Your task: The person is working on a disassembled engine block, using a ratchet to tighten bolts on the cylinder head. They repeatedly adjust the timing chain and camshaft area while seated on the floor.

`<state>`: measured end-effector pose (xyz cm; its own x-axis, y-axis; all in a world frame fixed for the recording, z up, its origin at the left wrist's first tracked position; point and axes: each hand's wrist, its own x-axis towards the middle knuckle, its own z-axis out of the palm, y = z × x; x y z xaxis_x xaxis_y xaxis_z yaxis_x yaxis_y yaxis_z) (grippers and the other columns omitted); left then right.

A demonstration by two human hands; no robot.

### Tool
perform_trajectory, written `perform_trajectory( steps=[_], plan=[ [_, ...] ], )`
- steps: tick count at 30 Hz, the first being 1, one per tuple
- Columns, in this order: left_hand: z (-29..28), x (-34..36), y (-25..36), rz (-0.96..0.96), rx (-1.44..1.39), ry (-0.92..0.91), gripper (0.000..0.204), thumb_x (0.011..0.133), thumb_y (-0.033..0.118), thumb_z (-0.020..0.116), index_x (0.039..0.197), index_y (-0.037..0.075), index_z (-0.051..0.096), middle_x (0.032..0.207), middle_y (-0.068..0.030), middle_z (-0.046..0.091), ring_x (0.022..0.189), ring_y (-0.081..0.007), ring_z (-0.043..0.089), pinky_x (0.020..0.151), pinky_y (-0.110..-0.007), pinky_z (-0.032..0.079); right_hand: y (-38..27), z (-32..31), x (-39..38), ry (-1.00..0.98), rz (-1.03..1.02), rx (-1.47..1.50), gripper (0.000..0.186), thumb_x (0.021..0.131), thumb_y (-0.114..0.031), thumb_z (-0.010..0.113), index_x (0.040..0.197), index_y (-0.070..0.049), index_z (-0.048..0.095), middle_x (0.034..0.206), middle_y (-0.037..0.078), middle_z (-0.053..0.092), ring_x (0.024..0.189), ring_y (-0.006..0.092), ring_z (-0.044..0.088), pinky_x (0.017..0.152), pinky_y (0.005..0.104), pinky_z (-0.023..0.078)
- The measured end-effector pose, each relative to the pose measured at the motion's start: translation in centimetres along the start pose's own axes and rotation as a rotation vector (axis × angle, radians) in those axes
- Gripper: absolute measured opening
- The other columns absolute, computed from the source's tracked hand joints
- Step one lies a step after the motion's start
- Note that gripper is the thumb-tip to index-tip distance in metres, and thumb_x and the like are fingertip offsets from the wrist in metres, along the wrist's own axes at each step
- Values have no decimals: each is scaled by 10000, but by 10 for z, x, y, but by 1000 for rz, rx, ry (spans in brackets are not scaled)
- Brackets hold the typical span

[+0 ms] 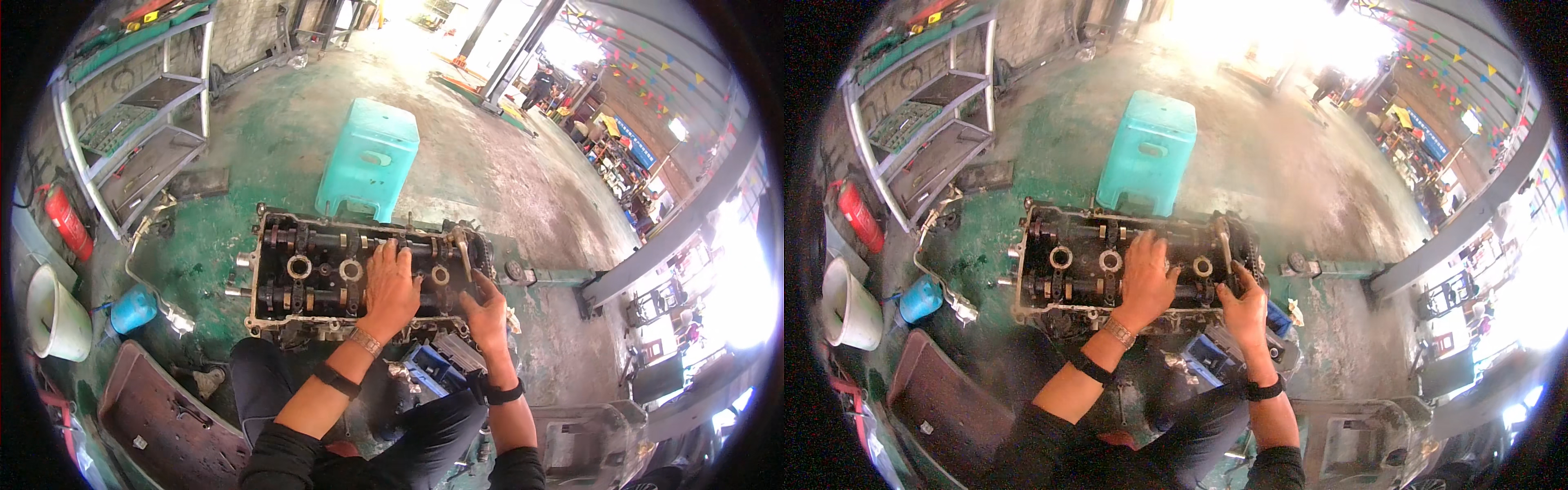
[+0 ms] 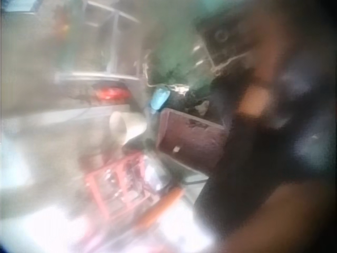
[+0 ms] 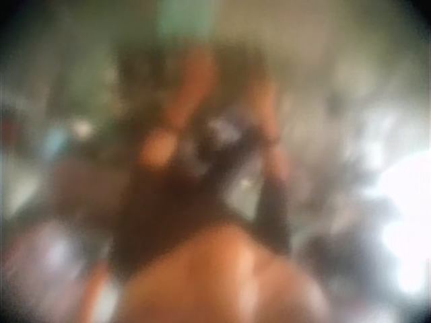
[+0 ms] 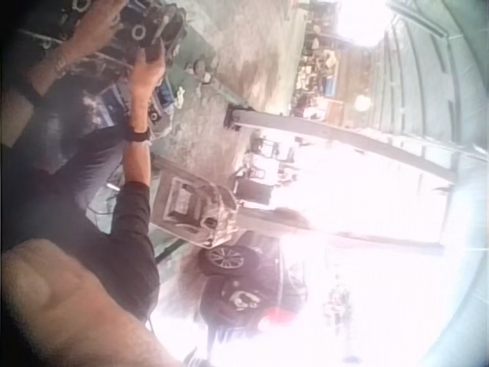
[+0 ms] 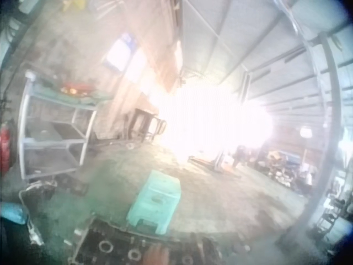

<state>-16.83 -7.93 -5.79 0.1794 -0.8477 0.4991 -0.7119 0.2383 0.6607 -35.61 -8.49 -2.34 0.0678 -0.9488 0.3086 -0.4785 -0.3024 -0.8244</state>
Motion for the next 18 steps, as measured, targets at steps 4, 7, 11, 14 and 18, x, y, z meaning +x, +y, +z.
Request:
perform_trajectory(
  steps=[4,7,11,14,18],
  plan=[
    [0,0,0,-5,8,-20,522,834,135,699,1254,-49,449,1396,-292,389,1336,-449,336,1129,-510,273,-19,-5,-4,-56,48,-182,461,846,-37,676,1275,78,554,1165,227,663,1004,184,654,872,329,506],
    [-1,0,0,-5,6,-25,529,837,143,697,1261,-50,445,1400,-295,385,1339,-450,334,1130,-513,268,-30,-1,-4,-41,-22,-329,453,834,-54,662,1258,77,568,1078,194,698,1005,199,659,870,319,504],
    [-1,0,1,-13,-3,-31,537,841,149,696,1270,-50,441,1405,-297,380,1342,-453,329,1134,-518,260,-37,1,-6,-31,-157,-586,437,825,-75,668,1236,50,591,1027,230,675,933,340,665,804,390,512],
    [-2,0,1,-18,-13,-38,538,843,147,694,1275,-49,441,1411,-298,375,1343,-456,325,1134,-520,257,-37,4,-5,-31,-228,-610,445,827,-89,661,1253,19,591,948,231,648,835,418,630,711,458,506],
    [-2,0,1,-25,-14,-37,537,842,145,695,1276,-47,444,1414,-299,373,1344,-459,322,1135,-518,258,-36,0,-1,-49,-268,-600,448,822,-90,662,1252,16,593,928,222,646,827,415,629,705,472,501]
  ],
)
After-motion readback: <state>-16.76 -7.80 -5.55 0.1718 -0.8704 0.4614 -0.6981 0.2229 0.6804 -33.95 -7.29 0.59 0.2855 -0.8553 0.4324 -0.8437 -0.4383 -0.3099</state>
